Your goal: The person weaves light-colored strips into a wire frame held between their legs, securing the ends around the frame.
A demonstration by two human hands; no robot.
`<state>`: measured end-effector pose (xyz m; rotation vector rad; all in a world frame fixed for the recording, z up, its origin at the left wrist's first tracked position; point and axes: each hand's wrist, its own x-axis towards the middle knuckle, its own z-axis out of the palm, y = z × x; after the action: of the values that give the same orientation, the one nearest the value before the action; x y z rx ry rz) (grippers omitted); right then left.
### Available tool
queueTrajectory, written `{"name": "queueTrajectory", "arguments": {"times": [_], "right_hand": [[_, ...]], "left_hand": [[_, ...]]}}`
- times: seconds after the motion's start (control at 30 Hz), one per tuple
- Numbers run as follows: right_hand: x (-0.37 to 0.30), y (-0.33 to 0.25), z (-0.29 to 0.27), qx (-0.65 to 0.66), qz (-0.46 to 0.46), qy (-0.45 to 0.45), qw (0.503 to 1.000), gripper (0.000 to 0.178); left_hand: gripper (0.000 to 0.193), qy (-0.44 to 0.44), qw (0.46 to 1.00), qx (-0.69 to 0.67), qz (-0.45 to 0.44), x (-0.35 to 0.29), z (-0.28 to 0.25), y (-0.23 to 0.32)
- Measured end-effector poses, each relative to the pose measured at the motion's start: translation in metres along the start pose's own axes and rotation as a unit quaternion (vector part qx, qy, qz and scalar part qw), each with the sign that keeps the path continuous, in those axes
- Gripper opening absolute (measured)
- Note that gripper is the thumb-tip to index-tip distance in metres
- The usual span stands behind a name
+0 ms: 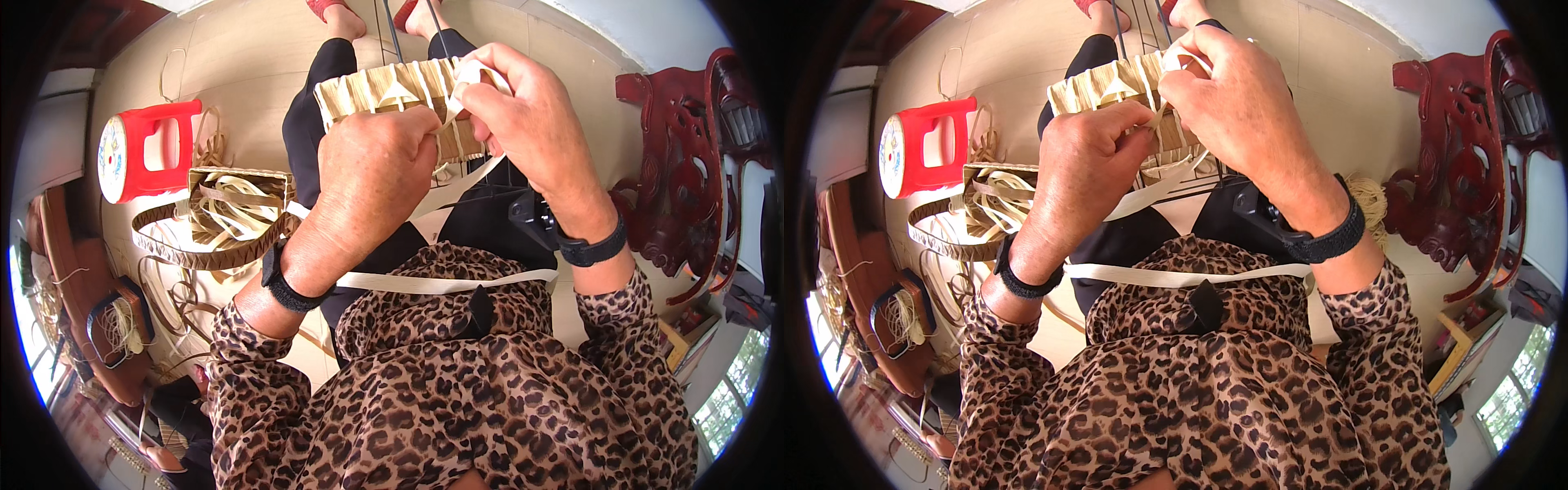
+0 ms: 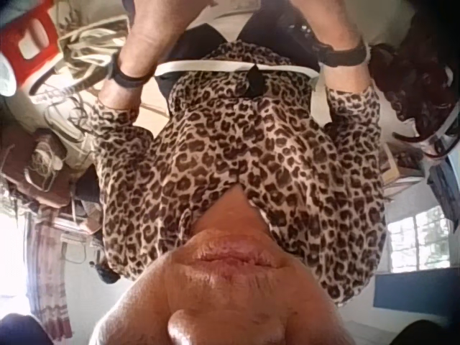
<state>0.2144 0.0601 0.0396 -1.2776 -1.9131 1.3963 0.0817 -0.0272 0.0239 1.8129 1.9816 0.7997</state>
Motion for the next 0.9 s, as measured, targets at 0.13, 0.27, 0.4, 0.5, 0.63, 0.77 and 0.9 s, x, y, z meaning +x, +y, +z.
{"name": "queueTrajectory", "arguments": {"times": [0.13, 0.27, 0.4, 0.5, 0.63, 0.77, 0.9], "right_hand": [[0.006, 0.006, 0.001, -0.018, 0.012, -0.029, 0.999, 0.022], [0.007, 0.007, 0.007, 0.054, 0.044, -0.063, 0.996, 0.016], [0.016, 0.007, 0.008, 0.041, 0.011, -0.083, 0.996, 0.014], [0.025, 0.011, 0.009, 0.049, -0.006, -0.119, 0.992, 0.013], [0.027, 0.018, 0.011, -0.033, -0.112, -0.089, 0.989, 0.012], [0.026, 0.017, 0.015, -0.14, -0.194, -0.042, 0.97, 0.011], [0.026, 0.016, 0.014, -0.158, -0.167, -0.065, 0.971, 0.012]], "left_hand": [[0.009, -0.062, 0.998, -0.009, -0.004, 0.001, -0.007, -0.001], [0.006, -0.056, 0.996, 0.04, 0.054, -0.001, -0.005, -0.003], [0.011, -0.005, 0.996, 0.061, 0.062, -0.007, -0.001, 0.001], [0.011, 0.039, 0.992, 0.094, 0.072, -0.013, 0.006, -0.001], [0.011, 0.055, 0.986, 0.124, 0.1, -0.013, 0.01, 0.002], [0.011, 0.053, 0.979, 0.159, 0.112, -0.012, 0.011, 0.004], [0.01, 0.002, 0.999, -0.042, 0.003, 0.0, -0.009, -0.003]]}}
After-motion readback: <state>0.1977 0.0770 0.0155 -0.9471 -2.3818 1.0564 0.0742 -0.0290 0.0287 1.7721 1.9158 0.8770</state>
